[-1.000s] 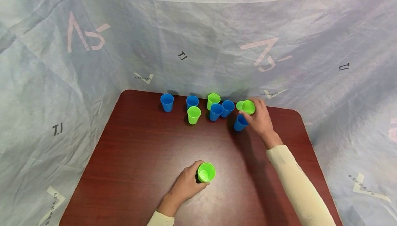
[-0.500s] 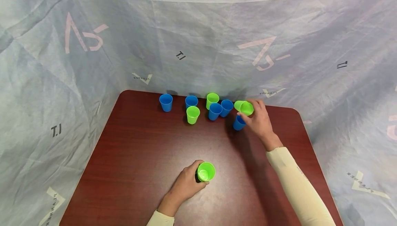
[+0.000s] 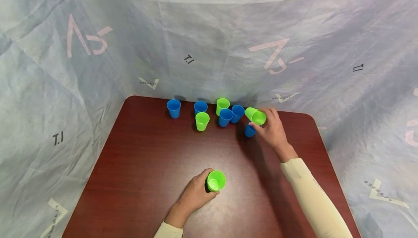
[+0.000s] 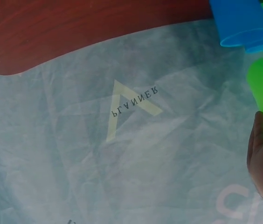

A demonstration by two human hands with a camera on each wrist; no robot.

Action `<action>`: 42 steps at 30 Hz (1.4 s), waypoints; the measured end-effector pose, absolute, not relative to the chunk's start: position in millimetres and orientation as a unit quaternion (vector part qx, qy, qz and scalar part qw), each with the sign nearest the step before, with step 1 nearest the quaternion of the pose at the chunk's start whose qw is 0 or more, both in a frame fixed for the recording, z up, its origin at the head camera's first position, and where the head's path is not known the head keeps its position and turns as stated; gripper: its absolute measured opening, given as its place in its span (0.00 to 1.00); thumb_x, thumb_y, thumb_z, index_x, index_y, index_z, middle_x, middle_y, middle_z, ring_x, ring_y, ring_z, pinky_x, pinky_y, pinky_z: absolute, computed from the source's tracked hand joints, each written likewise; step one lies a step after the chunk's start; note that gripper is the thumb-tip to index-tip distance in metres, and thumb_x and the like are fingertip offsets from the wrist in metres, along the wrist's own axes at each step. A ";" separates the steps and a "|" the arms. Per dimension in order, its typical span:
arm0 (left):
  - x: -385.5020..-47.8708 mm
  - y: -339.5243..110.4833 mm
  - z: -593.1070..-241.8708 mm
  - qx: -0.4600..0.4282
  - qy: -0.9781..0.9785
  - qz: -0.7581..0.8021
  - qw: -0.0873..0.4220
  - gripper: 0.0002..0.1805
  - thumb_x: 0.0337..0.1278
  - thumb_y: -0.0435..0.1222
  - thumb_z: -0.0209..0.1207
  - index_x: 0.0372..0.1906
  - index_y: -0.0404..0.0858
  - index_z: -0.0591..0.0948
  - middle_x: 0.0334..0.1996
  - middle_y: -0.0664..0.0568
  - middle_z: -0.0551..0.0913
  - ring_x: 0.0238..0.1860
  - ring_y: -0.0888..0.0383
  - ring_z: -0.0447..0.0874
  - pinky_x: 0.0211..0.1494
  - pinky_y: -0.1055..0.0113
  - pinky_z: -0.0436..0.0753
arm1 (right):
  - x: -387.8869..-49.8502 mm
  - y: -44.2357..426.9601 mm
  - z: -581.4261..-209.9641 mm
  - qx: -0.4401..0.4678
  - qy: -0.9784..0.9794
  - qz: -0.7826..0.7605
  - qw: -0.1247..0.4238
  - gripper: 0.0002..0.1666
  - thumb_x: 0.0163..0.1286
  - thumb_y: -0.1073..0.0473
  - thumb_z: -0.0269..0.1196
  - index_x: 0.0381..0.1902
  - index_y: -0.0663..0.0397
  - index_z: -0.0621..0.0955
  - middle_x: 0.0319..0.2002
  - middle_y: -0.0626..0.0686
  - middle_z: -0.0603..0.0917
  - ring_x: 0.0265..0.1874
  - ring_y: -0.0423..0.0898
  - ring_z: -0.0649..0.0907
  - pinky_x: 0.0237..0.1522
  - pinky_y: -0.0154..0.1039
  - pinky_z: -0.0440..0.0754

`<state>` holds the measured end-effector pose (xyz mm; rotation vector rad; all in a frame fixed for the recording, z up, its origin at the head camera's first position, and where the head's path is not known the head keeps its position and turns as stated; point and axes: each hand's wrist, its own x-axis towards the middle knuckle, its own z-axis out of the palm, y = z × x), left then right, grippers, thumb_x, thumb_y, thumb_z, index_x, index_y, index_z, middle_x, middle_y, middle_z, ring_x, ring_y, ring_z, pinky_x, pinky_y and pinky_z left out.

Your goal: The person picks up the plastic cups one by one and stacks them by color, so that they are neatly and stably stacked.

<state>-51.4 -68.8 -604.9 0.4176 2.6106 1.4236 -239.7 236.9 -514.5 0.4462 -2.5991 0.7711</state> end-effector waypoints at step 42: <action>-50.0 -67.6 -602.4 0.145 0.872 0.465 0.044 0.38 0.45 0.36 0.81 0.64 0.41 0.77 0.53 0.48 0.89 0.53 0.50 0.90 0.58 0.52 0.86 | -212.6 234.7 -518.3 0.204 -0.901 0.317 0.213 0.40 0.52 0.57 0.85 0.61 0.61 0.81 0.55 0.59 0.80 0.50 0.51 0.78 0.42 0.28 0.75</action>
